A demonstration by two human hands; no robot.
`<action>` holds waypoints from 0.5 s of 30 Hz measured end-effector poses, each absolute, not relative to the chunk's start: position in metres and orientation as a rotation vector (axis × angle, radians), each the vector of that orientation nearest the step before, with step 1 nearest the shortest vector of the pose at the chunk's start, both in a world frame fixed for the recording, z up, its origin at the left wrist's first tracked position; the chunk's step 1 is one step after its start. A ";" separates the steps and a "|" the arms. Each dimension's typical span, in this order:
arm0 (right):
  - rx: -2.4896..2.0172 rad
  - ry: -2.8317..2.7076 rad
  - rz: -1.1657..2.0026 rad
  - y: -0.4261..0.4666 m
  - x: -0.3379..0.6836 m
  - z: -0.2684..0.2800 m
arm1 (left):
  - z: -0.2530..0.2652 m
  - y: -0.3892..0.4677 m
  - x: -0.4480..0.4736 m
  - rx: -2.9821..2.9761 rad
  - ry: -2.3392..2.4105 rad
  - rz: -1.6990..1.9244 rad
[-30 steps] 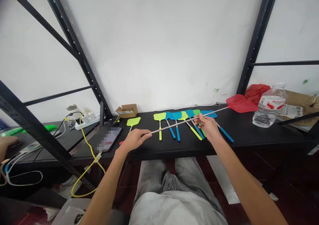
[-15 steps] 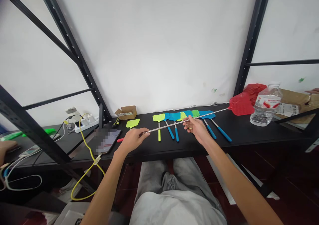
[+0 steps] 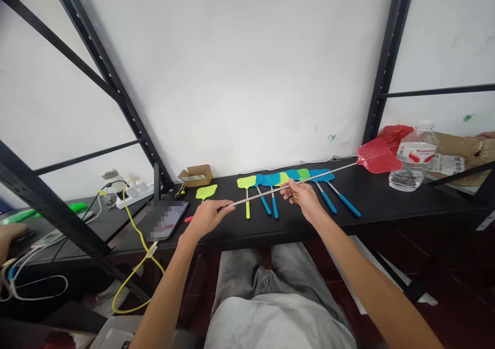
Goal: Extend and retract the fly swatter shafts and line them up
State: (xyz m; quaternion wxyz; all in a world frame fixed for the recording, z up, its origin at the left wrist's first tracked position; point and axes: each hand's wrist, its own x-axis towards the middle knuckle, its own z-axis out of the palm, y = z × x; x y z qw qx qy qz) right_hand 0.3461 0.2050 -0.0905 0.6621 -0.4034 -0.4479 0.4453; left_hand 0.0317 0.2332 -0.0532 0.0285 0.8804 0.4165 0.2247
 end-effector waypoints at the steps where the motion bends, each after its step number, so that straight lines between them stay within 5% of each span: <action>1: -0.913 -1.006 1.004 0.206 0.348 -0.091 | -0.054 0.234 0.031 2.707 1.286 0.695; 15: -0.925 -0.865 0.924 0.214 0.387 -0.095 | -0.059 0.249 0.003 2.624 1.310 0.732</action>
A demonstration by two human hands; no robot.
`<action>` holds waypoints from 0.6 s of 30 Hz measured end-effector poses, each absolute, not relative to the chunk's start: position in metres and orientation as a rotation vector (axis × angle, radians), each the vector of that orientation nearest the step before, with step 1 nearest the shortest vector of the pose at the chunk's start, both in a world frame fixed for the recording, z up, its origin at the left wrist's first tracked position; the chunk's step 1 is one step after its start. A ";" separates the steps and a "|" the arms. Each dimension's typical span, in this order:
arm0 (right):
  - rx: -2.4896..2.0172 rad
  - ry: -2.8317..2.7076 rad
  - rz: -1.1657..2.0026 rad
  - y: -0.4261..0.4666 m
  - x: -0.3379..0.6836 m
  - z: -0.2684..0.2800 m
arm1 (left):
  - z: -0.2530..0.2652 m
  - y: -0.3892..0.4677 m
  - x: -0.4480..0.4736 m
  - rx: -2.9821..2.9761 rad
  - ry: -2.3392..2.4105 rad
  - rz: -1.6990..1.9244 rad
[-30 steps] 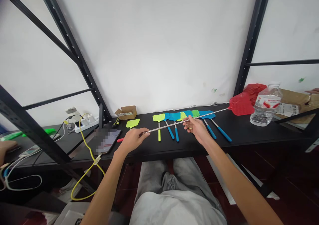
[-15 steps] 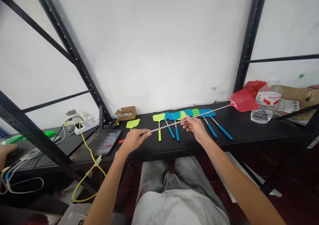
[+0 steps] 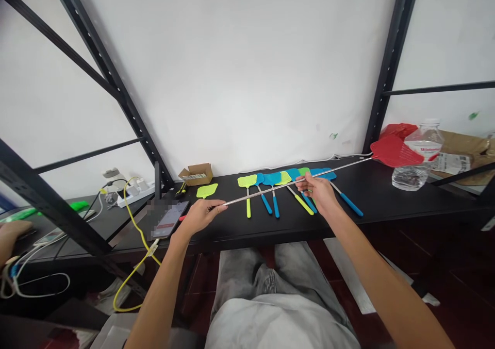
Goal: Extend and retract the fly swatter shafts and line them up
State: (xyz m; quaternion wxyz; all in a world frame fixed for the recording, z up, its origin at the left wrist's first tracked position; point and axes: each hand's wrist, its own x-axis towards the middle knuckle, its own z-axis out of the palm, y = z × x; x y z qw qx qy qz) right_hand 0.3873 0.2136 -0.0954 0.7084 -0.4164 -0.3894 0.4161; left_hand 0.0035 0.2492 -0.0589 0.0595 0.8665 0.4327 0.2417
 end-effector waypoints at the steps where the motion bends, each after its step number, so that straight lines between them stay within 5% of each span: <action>1: -0.926 -0.867 0.928 0.214 0.388 -0.096 | -0.058 0.249 0.003 2.621 1.315 0.736; 18: -0.973 -0.814 0.900 0.214 0.397 -0.099 | -0.063 0.259 -0.014 2.640 1.369 0.739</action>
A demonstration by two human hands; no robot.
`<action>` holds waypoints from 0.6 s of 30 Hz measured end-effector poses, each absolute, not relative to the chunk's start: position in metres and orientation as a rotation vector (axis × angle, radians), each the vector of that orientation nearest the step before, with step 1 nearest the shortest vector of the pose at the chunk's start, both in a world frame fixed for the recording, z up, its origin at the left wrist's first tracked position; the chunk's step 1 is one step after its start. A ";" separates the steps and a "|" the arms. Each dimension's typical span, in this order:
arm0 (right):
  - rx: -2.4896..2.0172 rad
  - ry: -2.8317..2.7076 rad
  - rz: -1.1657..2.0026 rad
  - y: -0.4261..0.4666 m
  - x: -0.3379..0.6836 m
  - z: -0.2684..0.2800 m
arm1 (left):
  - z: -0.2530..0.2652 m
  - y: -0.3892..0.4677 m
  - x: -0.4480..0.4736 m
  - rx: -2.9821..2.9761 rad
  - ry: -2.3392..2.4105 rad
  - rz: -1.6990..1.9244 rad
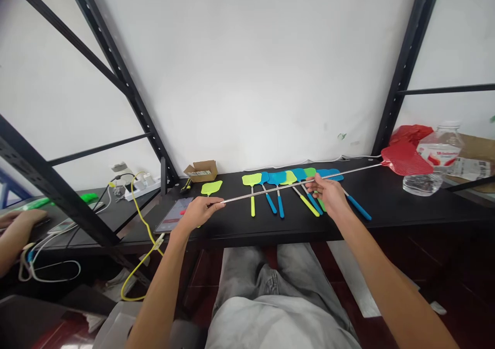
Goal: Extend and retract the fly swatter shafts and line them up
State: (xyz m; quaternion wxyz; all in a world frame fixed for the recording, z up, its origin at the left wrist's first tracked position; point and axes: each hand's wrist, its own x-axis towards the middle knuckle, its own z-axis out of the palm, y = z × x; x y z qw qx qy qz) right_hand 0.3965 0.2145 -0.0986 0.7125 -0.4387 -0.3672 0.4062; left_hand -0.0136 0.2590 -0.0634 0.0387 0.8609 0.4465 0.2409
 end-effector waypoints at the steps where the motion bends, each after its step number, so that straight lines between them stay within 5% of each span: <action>1: -0.968 -0.800 0.905 0.215 0.396 -0.099 | -0.063 0.259 -0.013 2.645 1.388 0.744; 13: -0.863 -0.624 1.055 0.213 0.400 -0.099 | -0.061 0.247 0.014 2.723 1.593 1.348; 18: -0.846 -0.680 1.061 0.212 0.377 -0.093 | -0.056 0.227 0.045 2.554 1.285 1.549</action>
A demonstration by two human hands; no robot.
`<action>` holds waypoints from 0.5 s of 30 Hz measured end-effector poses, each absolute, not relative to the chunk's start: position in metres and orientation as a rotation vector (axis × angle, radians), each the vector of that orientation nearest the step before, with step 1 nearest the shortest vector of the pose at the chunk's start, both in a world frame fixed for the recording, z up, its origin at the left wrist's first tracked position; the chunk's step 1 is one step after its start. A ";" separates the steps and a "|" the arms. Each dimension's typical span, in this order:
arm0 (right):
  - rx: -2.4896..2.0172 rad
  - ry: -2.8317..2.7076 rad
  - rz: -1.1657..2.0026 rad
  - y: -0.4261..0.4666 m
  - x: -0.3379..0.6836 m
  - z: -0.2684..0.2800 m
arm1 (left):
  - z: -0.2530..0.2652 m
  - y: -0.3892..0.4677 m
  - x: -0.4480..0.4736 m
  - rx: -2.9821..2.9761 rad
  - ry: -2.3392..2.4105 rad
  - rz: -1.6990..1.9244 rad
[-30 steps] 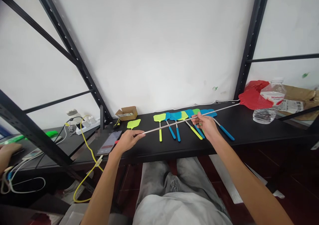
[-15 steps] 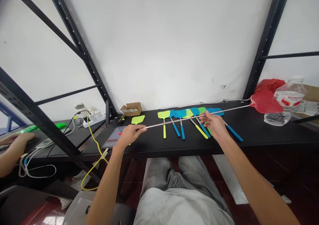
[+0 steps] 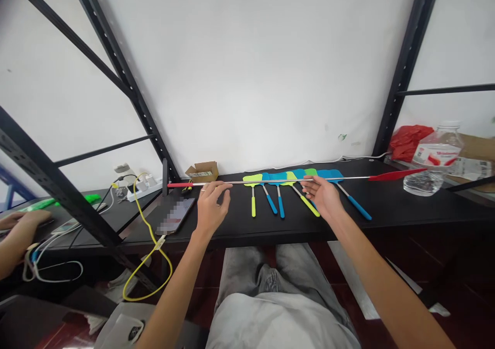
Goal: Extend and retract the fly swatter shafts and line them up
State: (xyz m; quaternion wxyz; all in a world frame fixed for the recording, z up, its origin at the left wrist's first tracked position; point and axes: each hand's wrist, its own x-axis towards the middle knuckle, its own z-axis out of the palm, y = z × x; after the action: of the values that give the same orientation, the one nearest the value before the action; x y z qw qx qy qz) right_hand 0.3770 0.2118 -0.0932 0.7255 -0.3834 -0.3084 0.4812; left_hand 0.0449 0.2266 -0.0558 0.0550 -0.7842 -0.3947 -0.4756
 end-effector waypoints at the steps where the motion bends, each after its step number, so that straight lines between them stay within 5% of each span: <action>1: -0.843 -0.713 1.057 0.210 0.371 -0.091 | -0.056 0.224 0.051 -2.520 -1.199 -1.453; 7: -0.788 -0.792 1.154 0.201 0.339 -0.083 | -0.072 0.231 0.069 -3.164 -1.451 -1.723; 15: -0.684 -0.883 1.257 0.201 0.319 -0.084 | -0.077 0.256 0.057 -2.636 -1.685 -2.814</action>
State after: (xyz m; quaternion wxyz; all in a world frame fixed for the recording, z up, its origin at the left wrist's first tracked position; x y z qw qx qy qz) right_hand 0.3195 0.2006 -0.0843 0.6671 -0.3029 -0.3912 0.5570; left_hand 0.0569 0.2557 -0.0772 -0.5082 -0.5396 -0.3449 -0.5759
